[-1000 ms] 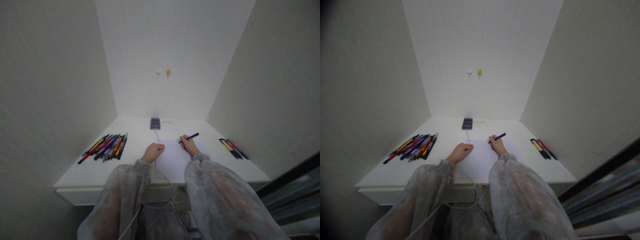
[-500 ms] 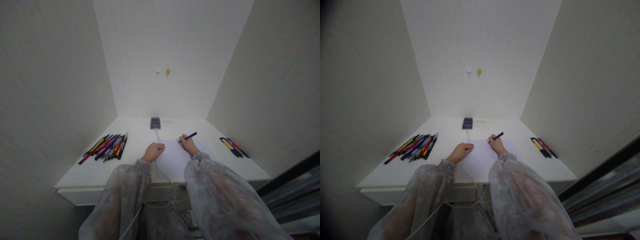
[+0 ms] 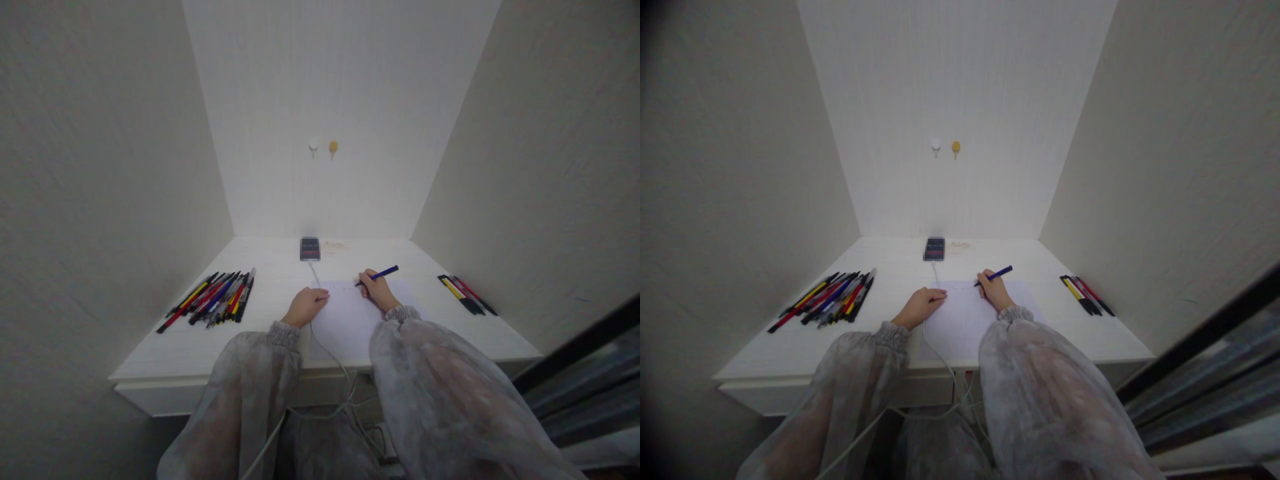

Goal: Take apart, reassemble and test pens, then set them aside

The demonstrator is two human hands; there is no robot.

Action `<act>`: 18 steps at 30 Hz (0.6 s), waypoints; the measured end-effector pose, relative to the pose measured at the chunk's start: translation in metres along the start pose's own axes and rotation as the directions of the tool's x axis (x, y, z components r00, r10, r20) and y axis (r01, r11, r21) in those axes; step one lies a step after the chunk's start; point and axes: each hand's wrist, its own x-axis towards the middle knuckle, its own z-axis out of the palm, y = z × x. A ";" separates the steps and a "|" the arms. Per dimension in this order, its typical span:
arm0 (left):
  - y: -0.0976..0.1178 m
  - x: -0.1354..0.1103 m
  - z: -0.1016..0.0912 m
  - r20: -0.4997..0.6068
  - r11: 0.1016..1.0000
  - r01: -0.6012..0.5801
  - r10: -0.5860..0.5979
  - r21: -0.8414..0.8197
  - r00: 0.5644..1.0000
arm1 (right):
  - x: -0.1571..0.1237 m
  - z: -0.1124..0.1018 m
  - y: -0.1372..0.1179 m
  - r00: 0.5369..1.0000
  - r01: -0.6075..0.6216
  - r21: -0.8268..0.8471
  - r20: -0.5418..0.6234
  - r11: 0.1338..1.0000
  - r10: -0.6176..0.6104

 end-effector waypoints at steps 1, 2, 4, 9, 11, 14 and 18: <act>0.000 0.000 0.000 0.002 1.000 0.006 -0.006 -0.005 1.000 | 0.000 0.000 -0.001 1.000 -0.006 0.047 0.001 0.999 0.006; 0.001 0.000 0.000 0.005 1.000 0.014 -0.014 -0.012 1.000 | 0.000 0.000 -0.001 1.000 -0.011 0.094 -0.007 0.995 0.012; 0.002 0.000 -0.001 0.011 0.999 0.029 -0.029 -0.023 1.000 | 0.002 -0.002 -0.003 0.998 -0.015 0.172 -0.054 0.985 0.024; 0.001 0.000 0.000 -0.007 1.000 0.019 -0.019 -0.008 1.000 | 0.009 -0.007 -0.005 0.977 -0.084 0.415 -0.145 0.906 0.157; 0.000 0.000 0.001 -0.022 1.000 -0.010 0.010 0.006 1.000 | 0.011 -0.010 -0.005 0.966 -0.063 0.493 -0.188 0.867 0.177; -0.002 0.000 0.002 -0.025 0.999 -0.027 0.027 0.026 0.999 | 0.011 -0.014 -0.007 0.952 0.010 0.513 -0.267 0.858 0.149; -0.003 0.000 0.002 -0.036 0.999 -0.012 0.013 0.043 0.999 | 0.007 -0.028 -0.015 0.961 0.015 0.465 -0.250 0.885 0.115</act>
